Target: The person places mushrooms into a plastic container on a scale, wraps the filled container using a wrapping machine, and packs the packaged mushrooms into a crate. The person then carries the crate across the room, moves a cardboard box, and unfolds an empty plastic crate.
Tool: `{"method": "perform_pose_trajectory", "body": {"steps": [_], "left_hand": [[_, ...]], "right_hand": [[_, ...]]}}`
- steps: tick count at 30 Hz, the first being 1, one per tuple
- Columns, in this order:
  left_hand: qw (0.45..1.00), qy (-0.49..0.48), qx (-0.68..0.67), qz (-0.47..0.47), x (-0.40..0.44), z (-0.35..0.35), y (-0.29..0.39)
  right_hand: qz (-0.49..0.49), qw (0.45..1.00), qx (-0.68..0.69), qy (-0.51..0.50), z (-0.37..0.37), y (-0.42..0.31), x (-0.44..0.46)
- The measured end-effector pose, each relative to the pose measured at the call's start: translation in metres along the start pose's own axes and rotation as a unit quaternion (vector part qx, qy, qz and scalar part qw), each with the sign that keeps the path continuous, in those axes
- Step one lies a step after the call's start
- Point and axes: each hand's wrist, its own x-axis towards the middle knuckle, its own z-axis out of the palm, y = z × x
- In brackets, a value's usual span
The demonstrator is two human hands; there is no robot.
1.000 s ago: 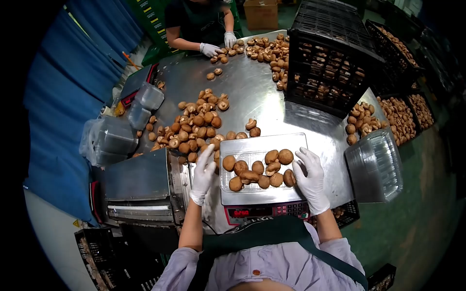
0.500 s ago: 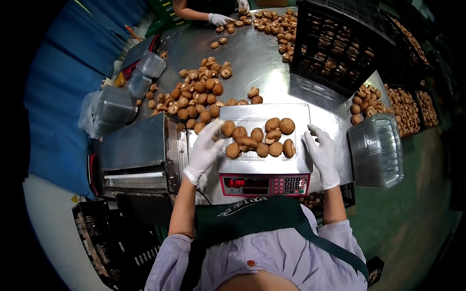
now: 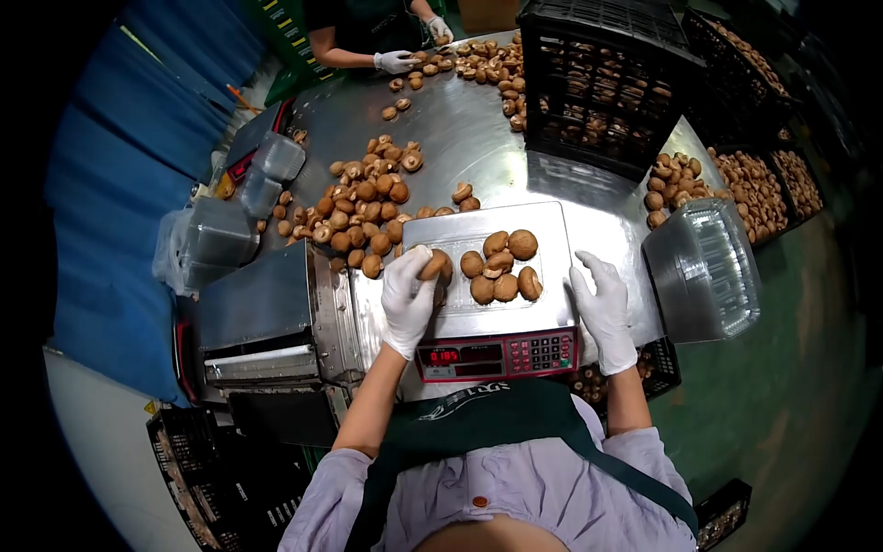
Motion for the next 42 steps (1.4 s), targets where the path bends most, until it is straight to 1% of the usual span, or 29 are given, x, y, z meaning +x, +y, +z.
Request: {"method": "perform_pose_trajectory", "body": {"steps": [1,2,5,6,7,9,11,13,15,16,17,19,20,21,22,24,27,28,29,31,32,33,35,37,38,39,40,41,42], "left_hand": [[0.995,0.000,0.096,0.039,-0.001,0.000,0.005],[0.986,-0.083,0.146,0.013,-0.002,0.005,0.015],[0.953,-0.257,0.158,0.031,-0.023,0.016,0.022],[0.954,-0.264,0.143,0.027,-0.027,0.015,0.021],[0.953,-0.266,0.143,0.029,-0.028,0.014,0.016],[0.980,-0.191,0.054,-0.006,-0.028,0.007,0.009],[0.989,-0.116,0.032,-0.083,-0.022,-0.006,0.001],[0.980,-0.035,-0.021,-0.197,-0.016,-0.014,-0.011],[0.968,-0.031,-0.008,-0.249,-0.012,-0.025,-0.026],[0.961,0.018,-0.082,-0.263,-0.011,-0.024,-0.031],[0.961,0.020,-0.082,-0.263,-0.009,-0.027,-0.035],[0.946,-0.067,-0.013,-0.318,-0.007,-0.032,-0.042],[0.955,-0.061,0.013,-0.290,-0.011,-0.029,-0.048],[0.954,-0.059,0.015,-0.292,-0.011,-0.029,-0.048],[0.950,-0.077,0.015,-0.302,-0.011,-0.028,-0.046],[0.938,-0.098,0.016,-0.331,-0.008,-0.025,-0.035],[0.924,-0.118,0.004,-0.364,-0.016,-0.015,-0.046],[0.916,-0.143,0.002,-0.376,-0.019,-0.011,-0.054],[0.917,-0.141,-0.002,-0.373,-0.023,-0.006,-0.059],[0.908,-0.143,0.011,-0.394,-0.020,-0.007,-0.054],[0.924,-0.127,0.032,-0.360,-0.018,-0.008,-0.051],[0.925,-0.127,0.030,-0.358,-0.014,-0.008,-0.046],[0.973,-0.051,0.054,-0.221,-0.005,-0.010,-0.035],[0.975,-0.123,-0.049,-0.178,0.003,-0.011,-0.029],[0.971,-0.172,-0.052,-0.158,0.005,-0.012,-0.024],[0.965,-0.219,-0.054,-0.137,0.008,-0.013,-0.019],[0.962,-0.241,-0.028,-0.125,0.008,-0.013,-0.016],[0.960,-0.256,0.002,-0.110,0.007,-0.013,-0.016],[0.957,-0.261,-0.011,-0.124,0.008,-0.014,-0.016]], "right_hand": [[0.000,1.000,0.000,0.003,-0.001,0.000,-0.001],[-0.001,1.000,-0.005,0.003,-0.002,0.001,-0.003],[-0.004,1.000,-0.009,0.003,-0.004,0.002,-0.007],[-0.004,1.000,-0.007,0.003,-0.003,0.003,-0.007],[-0.002,1.000,-0.005,0.005,-0.003,0.002,-0.007],[-0.016,1.000,-0.013,0.003,-0.004,0.000,-0.007],[0.011,1.000,-0.007,-0.010,-0.002,-0.001,-0.003],[0.035,0.999,-0.003,-0.022,0.001,0.002,0.001],[0.044,0.999,-0.015,-0.017,0.009,0.008,0.007],[0.042,0.999,-0.015,-0.017,0.009,0.006,0.009],[0.065,0.997,-0.018,-0.031,0.008,0.001,0.012],[0.086,0.995,-0.020,-0.046,0.010,-0.004,0.017],[0.077,0.994,-0.044,-0.055,0.011,-0.004,0.020],[0.069,0.993,-0.068,-0.065,0.012,-0.004,0.022],[0.067,0.993,-0.066,-0.068,0.013,-0.006,0.024],[0.128,0.979,-0.101,-0.119,0.014,-0.010,0.027],[0.130,0.976,-0.084,-0.151,0.021,-0.011,0.024],[0.159,0.968,-0.064,-0.185,0.025,-0.007,0.026],[0.142,0.968,-0.070,-0.193,0.030,-0.002,0.025],[0.151,0.965,-0.096,-0.192,0.030,-0.013,0.025],[0.151,0.965,-0.097,-0.190,0.032,-0.010,0.024],[0.155,0.968,-0.077,-0.182,0.035,-0.003,0.024],[0.158,0.971,-0.059,-0.172,0.039,0.007,0.022],[0.156,0.974,-0.060,-0.153,0.042,0.006,0.021],[0.183,0.970,-0.068,-0.148,0.041,0.002,0.020],[0.178,0.971,-0.067,-0.142,0.044,0.000,0.015],[0.094,0.989,-0.107,-0.047,0.048,0.000,0.009],[0.003,0.989,-0.141,0.052,0.053,-0.004,0.007],[-0.020,0.991,-0.133,0.021,0.050,-0.026,0.007]]}}
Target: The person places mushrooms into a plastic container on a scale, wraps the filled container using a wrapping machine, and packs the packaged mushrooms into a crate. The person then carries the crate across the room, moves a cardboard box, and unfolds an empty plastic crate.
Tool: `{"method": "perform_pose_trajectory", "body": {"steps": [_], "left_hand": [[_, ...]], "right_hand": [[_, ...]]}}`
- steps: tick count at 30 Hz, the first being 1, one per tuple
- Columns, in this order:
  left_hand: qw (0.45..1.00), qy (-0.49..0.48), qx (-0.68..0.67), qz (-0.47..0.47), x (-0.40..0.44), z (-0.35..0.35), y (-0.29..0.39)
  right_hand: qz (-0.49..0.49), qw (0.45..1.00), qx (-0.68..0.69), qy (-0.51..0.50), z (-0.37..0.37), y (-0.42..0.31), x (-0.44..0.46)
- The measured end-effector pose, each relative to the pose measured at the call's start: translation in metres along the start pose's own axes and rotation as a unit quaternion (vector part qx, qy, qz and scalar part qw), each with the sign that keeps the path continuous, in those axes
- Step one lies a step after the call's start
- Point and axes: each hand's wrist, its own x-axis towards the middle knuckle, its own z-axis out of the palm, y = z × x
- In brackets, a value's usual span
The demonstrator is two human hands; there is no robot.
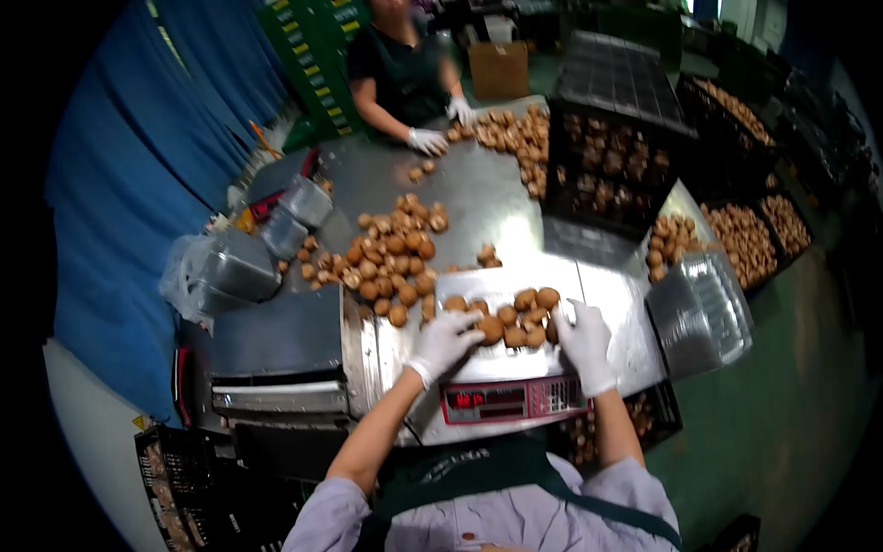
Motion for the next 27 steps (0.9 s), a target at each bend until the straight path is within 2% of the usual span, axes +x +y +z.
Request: {"method": "perform_pose_trajectory", "body": {"steps": [1,3,5,6,12,20,22,27], "left_hand": [[1.000,-0.006,-0.013,-0.011,0.000,0.000,-0.003],[0.999,0.017,-0.048,-0.004,0.001,0.010,-0.017],[0.997,-0.016,-0.071,-0.040,0.006,0.002,-0.011],[0.997,-0.018,-0.063,-0.041,0.007,0.001,-0.011],[0.994,-0.086,-0.047,-0.050,0.016,-0.006,-0.014],[0.995,-0.035,-0.017,-0.091,0.017,0.008,-0.011],[0.995,-0.004,-0.064,-0.081,0.016,0.012,-0.014],[0.995,-0.016,-0.070,-0.066,0.016,0.002,-0.013]], "right_hand": [[-0.027,0.999,0.010,-0.028,-0.010,-0.024,-0.002],[-0.216,0.972,0.078,-0.042,-0.005,-0.049,-0.002],[-0.282,0.957,-0.012,-0.069,0.014,-0.060,-0.009],[-0.277,0.955,-0.020,-0.102,0.023,-0.062,-0.011],[-0.277,0.959,-0.026,-0.046,0.047,-0.057,-0.017],[-0.280,0.959,-0.014,-0.051,0.050,-0.054,-0.014],[-0.282,0.958,-0.005,-0.043,0.049,-0.055,-0.014],[-0.281,0.959,-0.004,-0.042,0.049,-0.055,-0.015]]}}
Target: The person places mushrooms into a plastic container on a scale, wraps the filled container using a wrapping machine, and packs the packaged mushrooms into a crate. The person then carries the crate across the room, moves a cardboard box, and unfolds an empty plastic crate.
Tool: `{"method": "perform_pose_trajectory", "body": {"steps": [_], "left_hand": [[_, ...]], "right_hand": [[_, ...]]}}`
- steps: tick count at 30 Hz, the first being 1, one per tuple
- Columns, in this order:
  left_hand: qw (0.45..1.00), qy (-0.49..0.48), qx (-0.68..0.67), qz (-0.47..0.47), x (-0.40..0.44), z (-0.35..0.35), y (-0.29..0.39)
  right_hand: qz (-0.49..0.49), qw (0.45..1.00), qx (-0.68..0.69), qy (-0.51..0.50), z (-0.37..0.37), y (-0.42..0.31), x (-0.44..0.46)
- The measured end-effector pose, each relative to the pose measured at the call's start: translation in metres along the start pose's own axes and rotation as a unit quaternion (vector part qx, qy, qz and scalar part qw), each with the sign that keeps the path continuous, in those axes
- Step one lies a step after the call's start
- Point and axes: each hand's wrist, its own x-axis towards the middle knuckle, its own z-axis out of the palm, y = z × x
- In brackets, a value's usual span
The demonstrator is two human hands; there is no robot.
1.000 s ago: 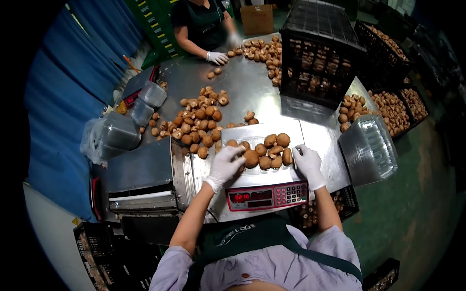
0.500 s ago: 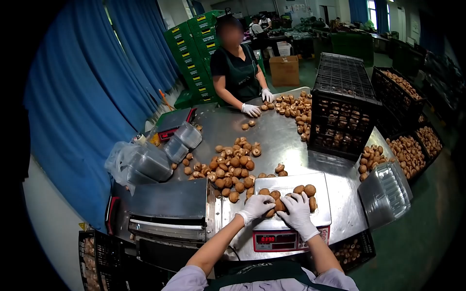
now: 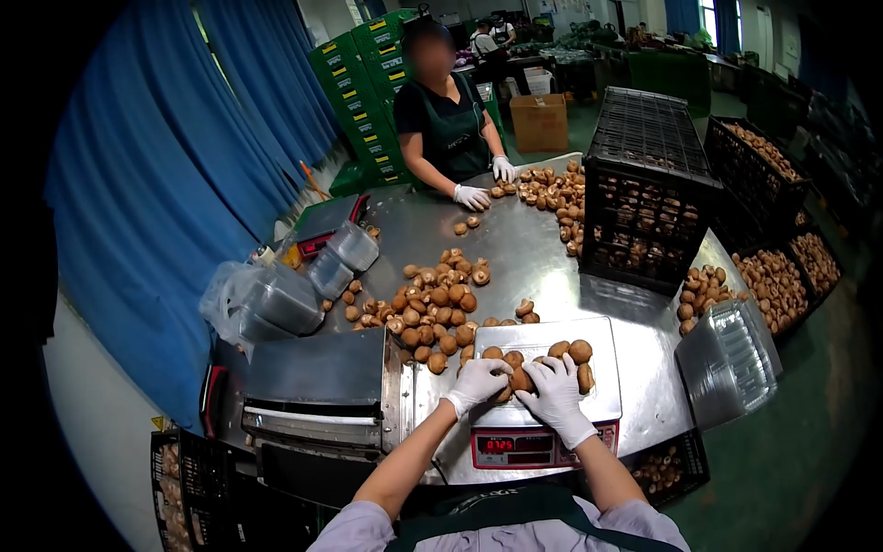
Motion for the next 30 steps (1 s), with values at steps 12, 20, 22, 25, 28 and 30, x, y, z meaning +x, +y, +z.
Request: {"method": "perform_pose_trajectory", "body": {"steps": [12,20,22,25,28,30], "left_hand": [[0.999,-0.002,0.009,0.039,-0.004,0.002,-0.007],[0.957,0.099,-0.270,-0.037,-0.017,0.010,-0.013],[0.935,0.100,-0.332,-0.074,-0.037,-0.004,-0.002],[0.937,0.097,-0.316,-0.110,-0.082,-0.020,0.006],[0.956,0.009,-0.260,-0.135,-0.125,-0.014,-0.029],[0.944,-0.089,-0.215,-0.235,-0.157,0.000,-0.070]], "right_hand": [[-0.006,1.000,-0.005,-0.001,0.003,0.003,-0.001],[0.006,1.000,-0.006,-0.012,0.000,0.001,0.000],[0.007,1.000,0.002,-0.012,0.001,0.002,0.000],[0.004,1.000,0.004,-0.008,0.000,0.001,0.000],[-0.013,1.000,0.002,0.000,-0.007,0.001,0.000],[-0.025,1.000,0.006,0.006,-0.015,0.000,0.001]]}}
